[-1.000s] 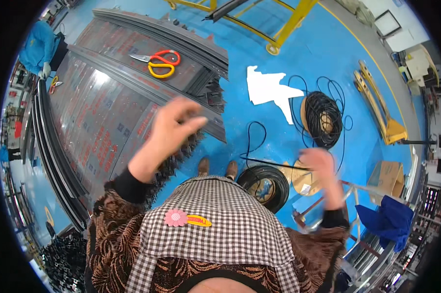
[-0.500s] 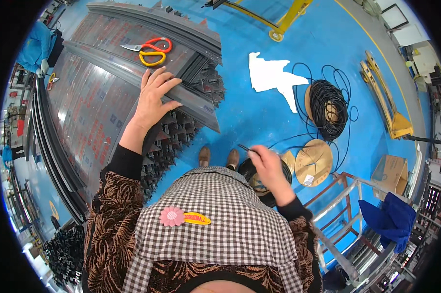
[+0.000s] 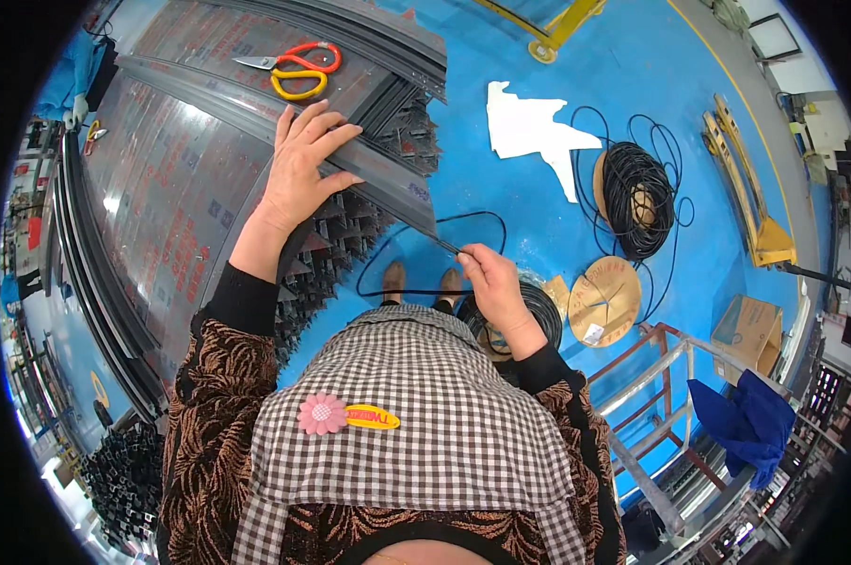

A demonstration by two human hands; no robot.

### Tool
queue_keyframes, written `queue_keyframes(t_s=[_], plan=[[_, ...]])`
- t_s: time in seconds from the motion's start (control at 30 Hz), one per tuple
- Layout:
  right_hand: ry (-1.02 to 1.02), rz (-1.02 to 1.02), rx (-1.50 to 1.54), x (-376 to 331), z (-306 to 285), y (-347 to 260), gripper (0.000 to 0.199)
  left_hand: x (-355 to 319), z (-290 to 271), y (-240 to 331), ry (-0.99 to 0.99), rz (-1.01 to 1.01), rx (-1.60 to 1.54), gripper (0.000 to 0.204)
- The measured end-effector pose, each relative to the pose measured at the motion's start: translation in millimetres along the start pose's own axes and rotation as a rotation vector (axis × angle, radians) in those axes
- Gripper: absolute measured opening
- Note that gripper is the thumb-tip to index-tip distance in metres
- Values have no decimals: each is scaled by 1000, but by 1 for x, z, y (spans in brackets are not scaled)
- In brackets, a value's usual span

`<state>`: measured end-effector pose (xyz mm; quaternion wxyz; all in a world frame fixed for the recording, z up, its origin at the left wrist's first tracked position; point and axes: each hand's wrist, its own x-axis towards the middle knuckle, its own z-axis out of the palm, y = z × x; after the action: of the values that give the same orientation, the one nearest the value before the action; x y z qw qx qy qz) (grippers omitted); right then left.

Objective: Measuring, cutting, and applying rubber seals to a metal frame component on a fabrication floor.

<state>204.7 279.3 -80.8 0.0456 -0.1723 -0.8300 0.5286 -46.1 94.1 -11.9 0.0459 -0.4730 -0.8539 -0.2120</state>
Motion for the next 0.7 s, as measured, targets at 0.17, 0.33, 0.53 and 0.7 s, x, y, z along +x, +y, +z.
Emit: queue_keyframes(t_s=[0.17,0.33,0.53,0.7], plan=[[54,-63,-100,0,1,-1,13,0,-2,1,4,6,11,62],[83,-132,-245,1,-1,-6,13,0,0,0,10,11,10,62],[69,-207,-360,2,-4,-13,12,0,0,-2,21,22,17,63],[74,-309,-386,21,7,-26,13,2,1,0,19,25,24,62]])
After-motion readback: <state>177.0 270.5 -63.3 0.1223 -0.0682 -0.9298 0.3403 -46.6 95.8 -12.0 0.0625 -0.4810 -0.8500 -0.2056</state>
